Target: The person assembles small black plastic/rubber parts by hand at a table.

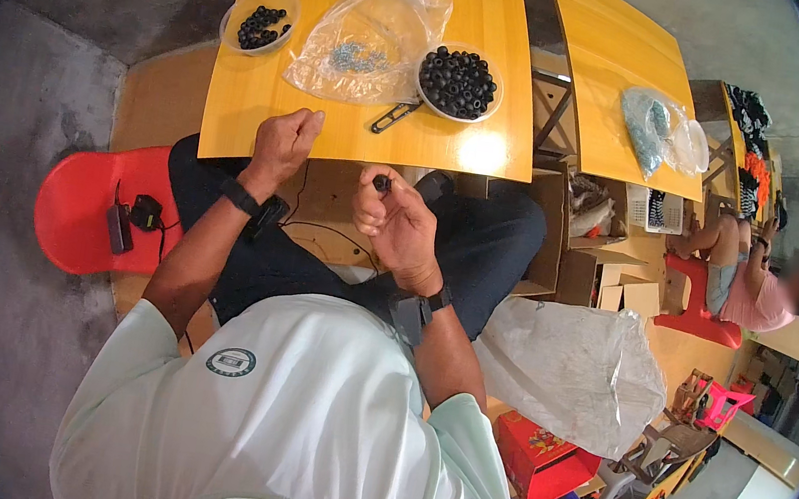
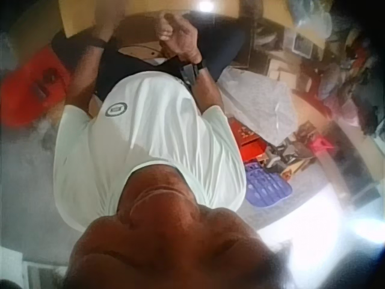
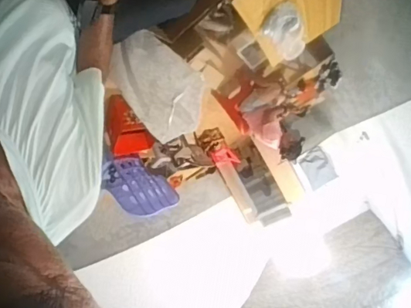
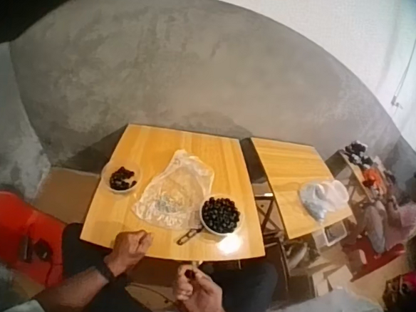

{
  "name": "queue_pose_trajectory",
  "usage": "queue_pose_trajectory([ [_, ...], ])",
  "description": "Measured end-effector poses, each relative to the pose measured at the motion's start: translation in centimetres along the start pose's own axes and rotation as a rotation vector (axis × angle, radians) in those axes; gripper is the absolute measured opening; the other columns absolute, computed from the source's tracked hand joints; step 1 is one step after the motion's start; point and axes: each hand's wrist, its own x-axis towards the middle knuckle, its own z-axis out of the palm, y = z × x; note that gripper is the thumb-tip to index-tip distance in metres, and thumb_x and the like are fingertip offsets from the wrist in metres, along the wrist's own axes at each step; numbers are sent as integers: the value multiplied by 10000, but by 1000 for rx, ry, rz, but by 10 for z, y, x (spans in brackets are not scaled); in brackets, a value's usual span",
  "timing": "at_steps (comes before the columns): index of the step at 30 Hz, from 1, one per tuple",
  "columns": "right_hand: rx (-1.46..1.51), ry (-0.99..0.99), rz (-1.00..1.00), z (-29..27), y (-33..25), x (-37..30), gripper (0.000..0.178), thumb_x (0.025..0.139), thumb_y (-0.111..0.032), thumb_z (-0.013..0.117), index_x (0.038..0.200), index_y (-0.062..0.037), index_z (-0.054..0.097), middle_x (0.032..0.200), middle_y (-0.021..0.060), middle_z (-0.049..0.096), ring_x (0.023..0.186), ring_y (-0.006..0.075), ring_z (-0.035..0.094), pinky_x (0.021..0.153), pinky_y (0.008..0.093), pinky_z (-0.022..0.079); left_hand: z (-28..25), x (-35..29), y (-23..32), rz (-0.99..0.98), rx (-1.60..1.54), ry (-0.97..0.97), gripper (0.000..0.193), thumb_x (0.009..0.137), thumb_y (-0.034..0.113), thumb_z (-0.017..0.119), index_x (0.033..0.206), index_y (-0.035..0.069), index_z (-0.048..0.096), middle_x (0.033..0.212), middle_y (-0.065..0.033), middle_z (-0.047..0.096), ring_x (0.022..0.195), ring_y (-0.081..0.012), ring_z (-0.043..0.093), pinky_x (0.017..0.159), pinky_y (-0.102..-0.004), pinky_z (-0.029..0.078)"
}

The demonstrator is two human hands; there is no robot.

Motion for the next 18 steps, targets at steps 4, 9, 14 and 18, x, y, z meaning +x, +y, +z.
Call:
queue_pose_trajectory([
  [4, 95, -43, -11, -9, 0, 1, 307, 1024, -273, 484, 1148, 4, 534, 733, -8, 373, 629, 93, 321, 542, 235, 281, 9, 4, -15, 128, 225, 112, 313, 947, 247, 642, 709, 52, 585, 619, -145, 576, 561, -329, 586, 533, -407, 449],
  [9, 138, -77, -55, -25, -3, -1, 336, 1029, -283, 470, 1182, 8, 535, 735, -12, 370, 634, 91, 330, 547, 233, 297, 13, 6, -13, 164, 260, 125, 262, 909, 217, 676, 703, 77, 594, 629, -120, 608, 581, -331, 613, 530, -418, 464],
  [14, 200, -15, -39, -21, -3, -2, 378, 1034, -294, 453, 1235, 19, 526, 762, 5, 424, 648, 95, 358, 550, 226, 320, 13, 4, -17, 172, 275, 128, 248, 904, 205, 682, 712, 74, 595, 638, -119, 610, 583, -332, 612, 525, -419, 463],
  [18, 282, -57, -25, -25, -3, -2, 392, 1035, -294, 444, 1255, 22, 514, 782, 16, 444, 659, 97, 369, 555, 225, 329, 13, 4, -17, 167, 282, 123, 246, 903, 196, 681, 711, 72, 592, 637, -121, 605, 581, -334, 611, 525, -420, 462],
])
